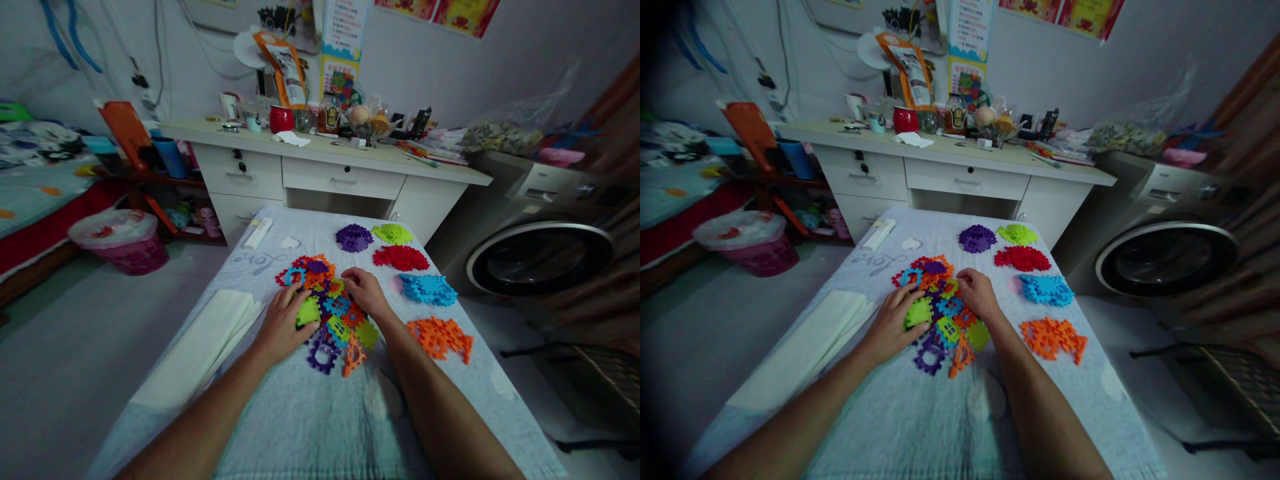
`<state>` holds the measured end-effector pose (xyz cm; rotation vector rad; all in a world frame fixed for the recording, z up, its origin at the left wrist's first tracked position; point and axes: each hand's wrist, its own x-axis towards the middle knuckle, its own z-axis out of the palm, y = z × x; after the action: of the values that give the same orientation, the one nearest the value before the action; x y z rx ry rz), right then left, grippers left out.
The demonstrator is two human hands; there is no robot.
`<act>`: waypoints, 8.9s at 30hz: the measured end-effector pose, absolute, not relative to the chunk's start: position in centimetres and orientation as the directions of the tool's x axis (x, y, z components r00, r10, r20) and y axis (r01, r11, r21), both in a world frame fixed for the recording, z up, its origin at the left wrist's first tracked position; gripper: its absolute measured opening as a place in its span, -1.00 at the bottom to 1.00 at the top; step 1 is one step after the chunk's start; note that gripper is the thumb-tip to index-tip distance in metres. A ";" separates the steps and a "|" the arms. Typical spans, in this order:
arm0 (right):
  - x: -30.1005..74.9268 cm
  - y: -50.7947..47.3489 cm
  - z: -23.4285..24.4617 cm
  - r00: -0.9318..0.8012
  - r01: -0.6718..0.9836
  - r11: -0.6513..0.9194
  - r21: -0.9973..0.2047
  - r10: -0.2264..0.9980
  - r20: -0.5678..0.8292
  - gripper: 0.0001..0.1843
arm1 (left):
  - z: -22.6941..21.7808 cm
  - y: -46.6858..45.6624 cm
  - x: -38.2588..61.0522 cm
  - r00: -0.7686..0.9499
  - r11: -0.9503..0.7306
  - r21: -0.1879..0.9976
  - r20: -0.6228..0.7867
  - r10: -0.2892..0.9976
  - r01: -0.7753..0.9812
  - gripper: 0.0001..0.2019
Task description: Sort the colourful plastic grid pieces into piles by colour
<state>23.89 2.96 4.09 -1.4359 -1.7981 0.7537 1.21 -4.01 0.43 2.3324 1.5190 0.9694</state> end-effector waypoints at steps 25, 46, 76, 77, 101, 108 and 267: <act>26.7 3.5 3.0 -0.045 0.781 0.350 -0.517 0.857 0.513 -0.78 | 0.4 -3.8 1.2 0.254 -0.449 0.488 0.415 0.874 0.748 -0.45; 28.4 4.0 2.3 -0.225 0.819 0.293 -0.493 0.955 0.194 -0.55 | 0.5 -3.7 1.1 0.263 -0.446 0.478 0.402 0.877 0.757 -0.46; 30.5 6.5 5.2 -0.140 0.800 0.279 -0.531 0.948 0.287 -0.52 | 0.2 -3.2 1.1 0.262 -0.445 0.473 0.403 0.877 0.761 -0.46; 31.0 7.3 5.9 -0.124 0.815 0.276 -0.509 0.942 0.313 -0.55 | 0.1 -3.2 1.1 0.260 -0.443 0.473 0.403 0.878 0.762 -0.46; 41.5 24.8 7.3 0.457 0.845 -0.365 -0.390 0.872 0.176 -0.73 | 0.1 -3.0 1.2 0.178 -0.367 0.502 0.385 0.906 0.783 -0.38; 41.1 25.6 6.6 0.427 0.858 -0.350 -0.375 0.893 0.142 -0.71 | 0.2 -2.9 1.2 0.181 -0.369 0.495 0.387 0.904 0.787 -0.38; 35.8 -7.5 7.3 0.114 0.910 -0.031 -0.414 0.978 0.176 -0.73 | 0.1 -3.3 1.1 0.280 -0.466 0.553 0.389 0.878 0.691 -0.50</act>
<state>35.76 -7.55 7.27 -1.9769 -1.8307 0.2173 1.11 -3.28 0.08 2.2765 1.4382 0.9687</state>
